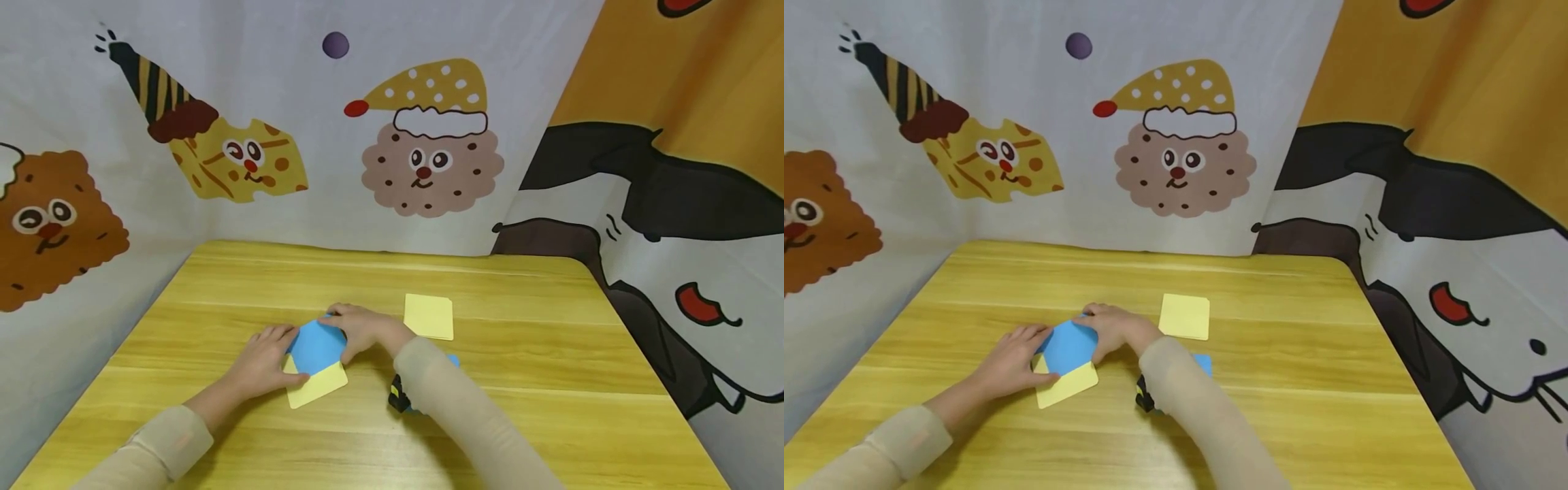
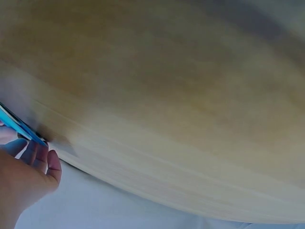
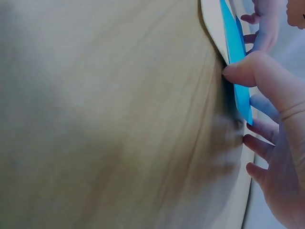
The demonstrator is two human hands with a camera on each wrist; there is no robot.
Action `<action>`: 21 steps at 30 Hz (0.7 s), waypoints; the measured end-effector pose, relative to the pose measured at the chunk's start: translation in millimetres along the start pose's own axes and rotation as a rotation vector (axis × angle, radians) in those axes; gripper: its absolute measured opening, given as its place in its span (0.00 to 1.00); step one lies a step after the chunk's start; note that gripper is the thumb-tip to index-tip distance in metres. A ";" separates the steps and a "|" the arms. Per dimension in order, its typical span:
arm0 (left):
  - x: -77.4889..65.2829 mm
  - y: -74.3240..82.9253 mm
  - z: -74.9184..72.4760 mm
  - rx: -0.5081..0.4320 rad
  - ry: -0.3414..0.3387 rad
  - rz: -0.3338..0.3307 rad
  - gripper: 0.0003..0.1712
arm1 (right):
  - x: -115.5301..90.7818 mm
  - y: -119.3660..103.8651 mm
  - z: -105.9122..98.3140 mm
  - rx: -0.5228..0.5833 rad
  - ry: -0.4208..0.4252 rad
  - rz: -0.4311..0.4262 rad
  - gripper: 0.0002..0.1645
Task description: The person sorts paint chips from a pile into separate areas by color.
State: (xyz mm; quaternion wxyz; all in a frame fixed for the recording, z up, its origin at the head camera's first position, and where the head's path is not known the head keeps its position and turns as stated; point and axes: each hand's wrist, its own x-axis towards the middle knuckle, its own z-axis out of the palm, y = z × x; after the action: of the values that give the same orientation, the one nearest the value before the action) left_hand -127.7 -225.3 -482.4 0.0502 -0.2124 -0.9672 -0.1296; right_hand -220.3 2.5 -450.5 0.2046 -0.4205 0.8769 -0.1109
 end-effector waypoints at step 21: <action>7.4 8.5 -11.3 -0.026 0.053 0.091 0.53 | -28.2 4.9 1.0 0.058 0.116 -0.038 0.57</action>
State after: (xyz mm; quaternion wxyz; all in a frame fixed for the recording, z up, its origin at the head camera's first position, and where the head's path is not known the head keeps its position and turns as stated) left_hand -130.3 -218.0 -468.4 0.0789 -0.2531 -0.9532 -0.1451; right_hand -207.3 27.6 -445.7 0.1633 -0.4237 0.8756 -0.1645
